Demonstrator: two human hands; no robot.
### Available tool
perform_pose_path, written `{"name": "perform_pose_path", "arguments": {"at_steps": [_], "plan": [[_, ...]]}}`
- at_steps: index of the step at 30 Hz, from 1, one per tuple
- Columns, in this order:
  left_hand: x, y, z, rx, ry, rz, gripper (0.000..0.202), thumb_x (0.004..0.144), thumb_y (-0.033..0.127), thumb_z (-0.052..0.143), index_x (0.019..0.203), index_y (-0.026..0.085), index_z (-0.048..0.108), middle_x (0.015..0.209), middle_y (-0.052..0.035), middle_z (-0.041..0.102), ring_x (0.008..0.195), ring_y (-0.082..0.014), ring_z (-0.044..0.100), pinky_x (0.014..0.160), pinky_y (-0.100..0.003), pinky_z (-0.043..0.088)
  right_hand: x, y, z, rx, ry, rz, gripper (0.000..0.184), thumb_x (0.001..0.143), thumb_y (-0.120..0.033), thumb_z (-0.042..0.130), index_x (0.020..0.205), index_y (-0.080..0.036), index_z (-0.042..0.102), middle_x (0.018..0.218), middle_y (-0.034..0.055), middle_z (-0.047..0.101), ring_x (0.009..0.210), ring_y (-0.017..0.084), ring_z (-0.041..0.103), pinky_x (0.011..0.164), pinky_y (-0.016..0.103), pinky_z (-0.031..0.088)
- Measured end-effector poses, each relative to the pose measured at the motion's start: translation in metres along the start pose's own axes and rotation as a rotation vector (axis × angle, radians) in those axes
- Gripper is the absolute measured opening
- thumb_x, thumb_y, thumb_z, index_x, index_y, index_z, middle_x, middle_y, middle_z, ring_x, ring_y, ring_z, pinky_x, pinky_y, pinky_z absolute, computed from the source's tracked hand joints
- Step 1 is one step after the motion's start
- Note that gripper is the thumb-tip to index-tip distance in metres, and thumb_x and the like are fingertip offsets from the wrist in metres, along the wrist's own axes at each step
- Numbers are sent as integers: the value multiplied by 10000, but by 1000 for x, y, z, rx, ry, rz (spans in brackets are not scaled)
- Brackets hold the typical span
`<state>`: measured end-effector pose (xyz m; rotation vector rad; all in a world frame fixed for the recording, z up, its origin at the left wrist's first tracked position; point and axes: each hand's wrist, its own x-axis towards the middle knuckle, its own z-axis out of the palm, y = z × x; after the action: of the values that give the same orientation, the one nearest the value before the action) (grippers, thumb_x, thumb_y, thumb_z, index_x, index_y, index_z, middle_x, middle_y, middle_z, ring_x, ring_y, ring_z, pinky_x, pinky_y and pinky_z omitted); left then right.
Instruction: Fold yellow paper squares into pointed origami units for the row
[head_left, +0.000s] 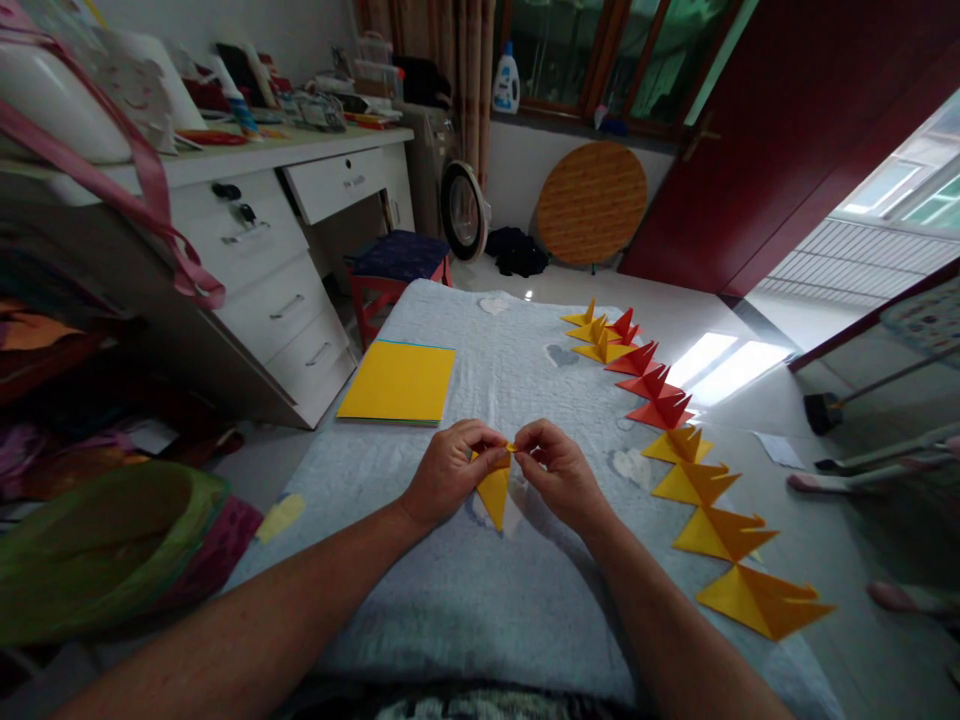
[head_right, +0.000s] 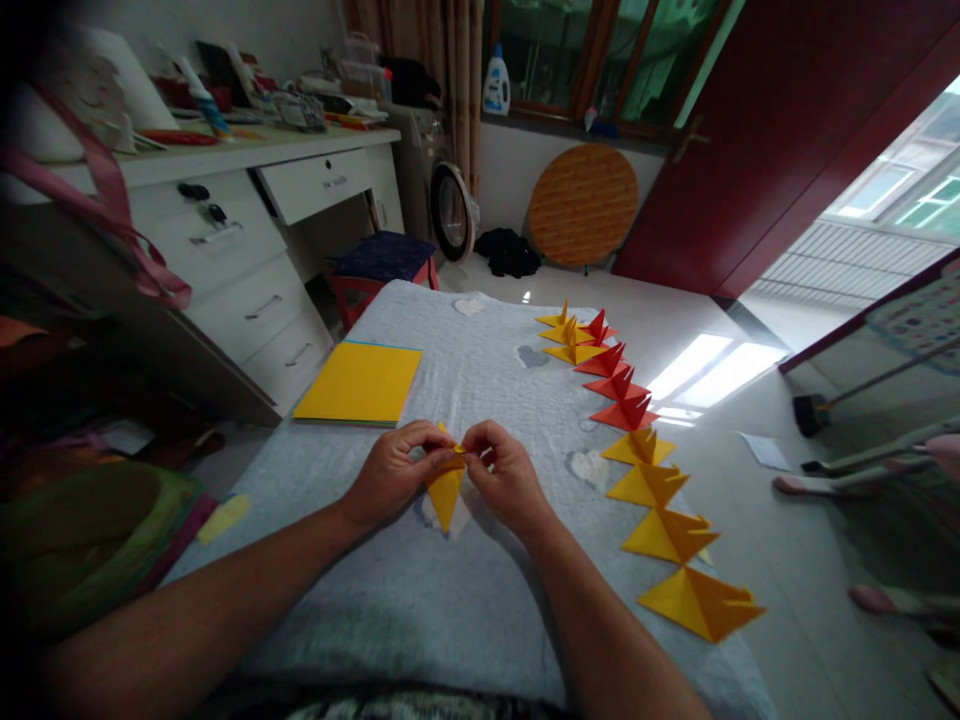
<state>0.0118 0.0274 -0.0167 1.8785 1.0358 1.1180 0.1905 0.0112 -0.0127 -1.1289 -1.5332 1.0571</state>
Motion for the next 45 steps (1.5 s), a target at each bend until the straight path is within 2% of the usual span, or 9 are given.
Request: {"name": "perform_pose_path", "arguments": {"at_steps": [8,14,22,31,39,45], "plan": [[0,1,0,-6,3,9,102,874,274,693,852,178,717,796,-17,674,752,-151,624,709,-256,476,1,1,3,-153,57,-202,126,790,-117,551,799,-218,626,774,-2,607,707,132,571,659,252,467],[0,-1,1,0,19,28,95,876,269,689,850,182,719,791,-14,674,747,-147,623,709,-252,476,1,0,4,-221,74,-254,149,797,-105,561,792,-221,654,761,0,617,693,131,576,662,253,466],[0,2,1,-18,21,16,73,855,244,697,829,179,720,781,-19,675,748,-152,625,704,-255,482,2,-1,2,-236,47,-225,124,801,-129,563,786,-219,648,765,5,629,700,136,591,672,257,470],[1,4,2,-121,18,-98,100,824,263,712,807,166,729,753,-14,671,705,-141,625,655,-234,485,1,3,1,-181,38,-107,64,784,-170,567,789,-216,611,741,-1,624,692,143,580,675,267,472],[0,1,3,-129,1,-146,144,827,300,705,815,160,737,761,-21,685,710,-148,626,652,-241,487,2,-3,2,-234,42,-173,122,797,-142,558,767,-225,641,780,5,585,706,134,559,654,254,453],[1,4,1,-80,-19,-104,125,837,273,697,777,169,732,751,-23,674,742,-156,617,681,-250,470,2,-4,3,-243,43,-158,110,789,-132,558,752,-215,620,779,2,568,696,126,556,611,234,447]]}}
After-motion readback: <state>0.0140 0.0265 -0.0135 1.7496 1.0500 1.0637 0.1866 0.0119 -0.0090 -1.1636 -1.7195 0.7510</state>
